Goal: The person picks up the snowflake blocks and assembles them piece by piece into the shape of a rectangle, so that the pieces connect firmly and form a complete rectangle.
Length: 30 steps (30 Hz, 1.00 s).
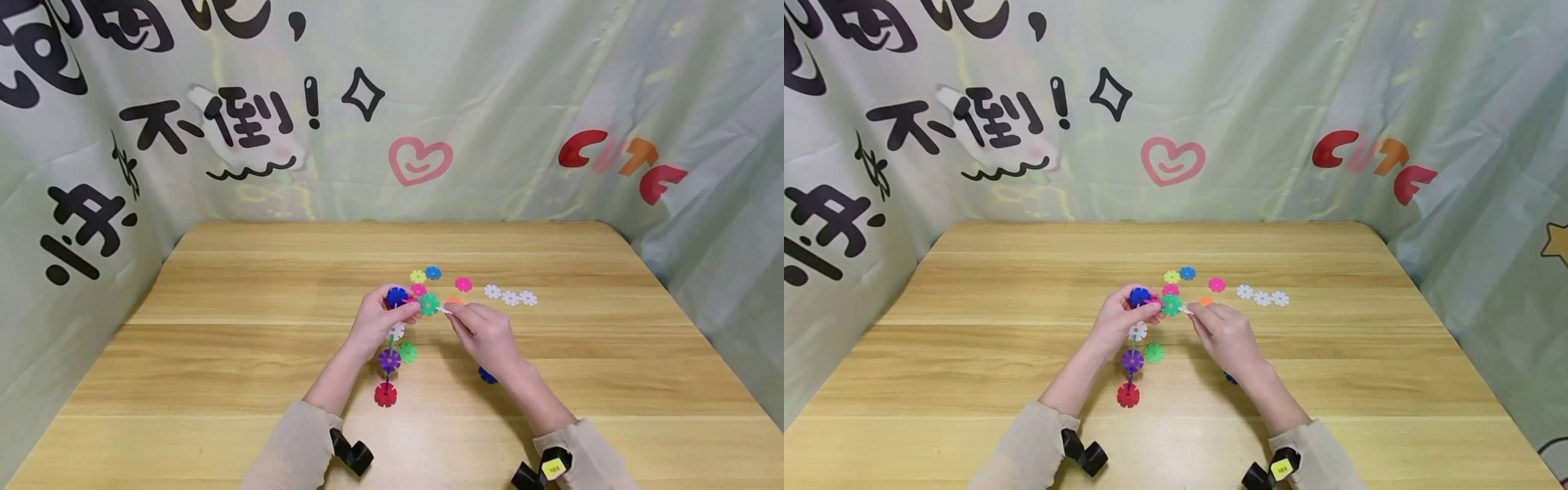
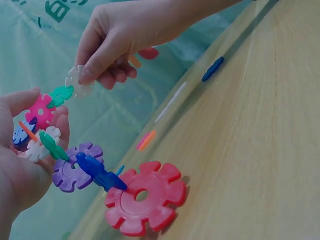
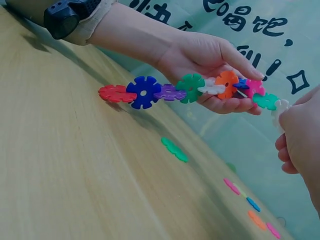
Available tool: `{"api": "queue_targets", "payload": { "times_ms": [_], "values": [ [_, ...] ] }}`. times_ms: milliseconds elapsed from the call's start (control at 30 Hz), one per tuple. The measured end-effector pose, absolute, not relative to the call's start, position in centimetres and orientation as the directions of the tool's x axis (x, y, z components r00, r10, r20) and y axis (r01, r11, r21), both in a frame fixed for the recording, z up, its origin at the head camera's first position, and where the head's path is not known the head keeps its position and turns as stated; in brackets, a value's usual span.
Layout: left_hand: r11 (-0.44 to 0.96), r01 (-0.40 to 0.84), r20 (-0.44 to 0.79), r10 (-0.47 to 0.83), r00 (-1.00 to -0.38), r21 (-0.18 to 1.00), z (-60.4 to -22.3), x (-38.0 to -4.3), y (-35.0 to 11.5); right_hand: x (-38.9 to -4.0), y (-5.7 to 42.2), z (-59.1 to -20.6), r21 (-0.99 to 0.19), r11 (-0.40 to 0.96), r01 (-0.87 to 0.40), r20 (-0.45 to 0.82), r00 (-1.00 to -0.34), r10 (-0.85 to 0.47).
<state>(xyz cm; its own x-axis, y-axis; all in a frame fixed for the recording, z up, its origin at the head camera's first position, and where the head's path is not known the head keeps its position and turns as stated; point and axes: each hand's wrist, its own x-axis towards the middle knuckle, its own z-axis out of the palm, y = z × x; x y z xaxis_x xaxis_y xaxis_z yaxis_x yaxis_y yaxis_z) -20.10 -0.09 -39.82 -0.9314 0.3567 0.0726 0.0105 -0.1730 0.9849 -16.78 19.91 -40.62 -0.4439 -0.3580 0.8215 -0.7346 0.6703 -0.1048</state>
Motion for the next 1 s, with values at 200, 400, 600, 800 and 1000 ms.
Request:
{"api": "queue_targets", "payload": {
  "times_ms": [200,400,600,800,1000],
  "values": [
    [-0.203,0.007,0.085,0.381,-0.921,0.979,-39.5,-19.9,-0.2,-16.8,19.8,-40.8,-0.119,0.642,-0.757,0.852,-0.41,-0.325],
    [-0.296,-0.005,0.125,0.418,-0.9,0.955,-39.3,-19.8,-0.2,-17.1,19.7,-41.5,-0.266,0.509,-0.818,0.871,-0.43,-0.236],
    [-0.341,0.0,0.164,0.451,-0.877,0.94,-39.2,-19.7,-0.2,-16.9,19.6,-41.8,-0.559,0.301,-0.773,0.787,-0.609,-0.102],
    [-0.336,-0.015,0.136,0.423,-0.896,0.942,-39.1,-19.7,-0.5,-16.2,19.3,-41.4,-0.806,0.116,-0.58,0.581,-0.813,-0.03],
    [-0.34,-0.028,0.126,0.425,-0.897,0.94,-39.1,-19.7,-0.5,-16.1,19.4,-40.5,-0.952,-0.089,-0.292,0.296,-0.955,-0.032]
  ]
}}
